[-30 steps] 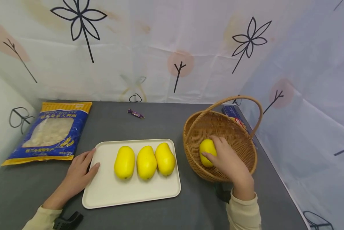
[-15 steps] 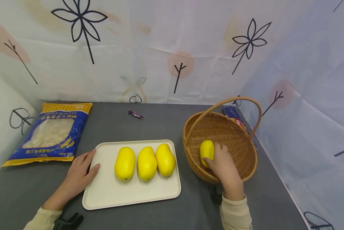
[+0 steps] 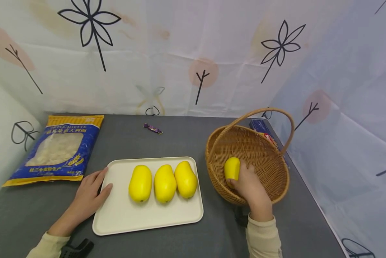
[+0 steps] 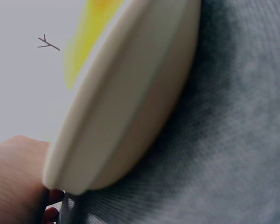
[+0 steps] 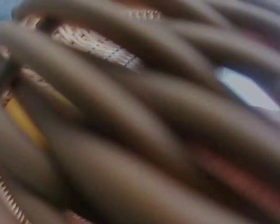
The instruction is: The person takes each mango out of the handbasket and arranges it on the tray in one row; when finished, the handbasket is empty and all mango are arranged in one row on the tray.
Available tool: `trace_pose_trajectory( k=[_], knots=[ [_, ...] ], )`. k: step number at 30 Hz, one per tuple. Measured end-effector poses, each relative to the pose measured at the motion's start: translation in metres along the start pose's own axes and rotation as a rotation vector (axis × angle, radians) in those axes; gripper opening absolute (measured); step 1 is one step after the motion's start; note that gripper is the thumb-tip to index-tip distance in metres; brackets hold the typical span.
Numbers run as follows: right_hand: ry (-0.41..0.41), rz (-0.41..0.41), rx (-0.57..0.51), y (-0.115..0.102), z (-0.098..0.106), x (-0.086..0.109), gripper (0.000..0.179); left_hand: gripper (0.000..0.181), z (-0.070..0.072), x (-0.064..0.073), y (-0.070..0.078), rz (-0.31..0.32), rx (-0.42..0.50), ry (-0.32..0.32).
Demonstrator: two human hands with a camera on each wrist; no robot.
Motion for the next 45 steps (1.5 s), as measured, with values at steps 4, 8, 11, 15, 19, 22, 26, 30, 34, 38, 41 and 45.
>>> trace_pose_trajectory(
  k=[4, 8, 11, 15, 19, 22, 26, 30, 34, 38, 41, 45],
  knots=[
    [-0.02, -0.018, -0.01, 0.0, -0.003, -0.002, 0.085, 0.063, 0.0, 0.0, -0.001, 0.01, 0.0, -0.006],
    [-0.036, -0.023, -0.003, 0.001, -0.009, -0.005, 0.085, 0.063, 0.0, 0.0, -0.001, 0.01, -0.003, -0.007],
    [-0.048, -0.019, 0.009, 0.002, -0.01, -0.006, 0.083, 0.063, 0.001, 0.0, 0.0, 0.006, -0.006, -0.002],
    [-0.06, -0.01, 0.024, 0.001, -0.011, -0.006, 0.079, 0.062, 0.001, 0.0, 0.0, 0.008, -0.013, 0.0],
    [-0.043, 0.024, 0.057, 0.001, -0.01, -0.007, 0.076, 0.063, 0.002, -0.001, 0.001, 0.013, -0.016, -0.004],
    [-0.033, 0.053, 0.07, 0.0, -0.011, -0.009, 0.075, 0.063, 0.002, 0.0, 0.0, 0.019, -0.014, -0.006],
    [-0.046, 0.055, 0.056, 0.001, -0.013, -0.009, 0.079, 0.063, 0.001, 0.0, 0.0, 0.022, -0.014, -0.008],
    [-0.058, 0.053, 0.042, 0.001, -0.013, -0.008, 0.083, 0.063, 0.001, 0.0, 0.0, 0.017, -0.01, -0.006],
    [-0.036, 0.084, 0.06, 0.0, -0.01, -0.007, 0.082, 0.063, 0.001, 0.0, 0.0, 0.015, -0.007, -0.005],
    [-0.02, 0.126, 0.067, -0.001, -0.006, -0.005, 0.081, 0.063, 0.001, 0.0, 0.0, 0.015, -0.01, -0.004],
    [-0.012, 0.125, 0.065, -0.001, -0.004, -0.004, 0.081, 0.063, 0.0, 0.0, 0.0, 0.013, -0.008, -0.003],
    [0.013, 0.112, 0.06, 0.001, 0.0, 0.0, 0.081, 0.063, 0.0, 0.0, 0.0, 0.01, -0.002, -0.003]
  ],
)
Point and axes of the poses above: each hand's wrist, its own x-axis away from the middle knuckle, its own z-axis out of the back of the hand, y = z × x, the point moved 5 cm from there along -x, towards the middle knuckle, and after that the axes turned 13 degrees about x, right-handed, at the moved point
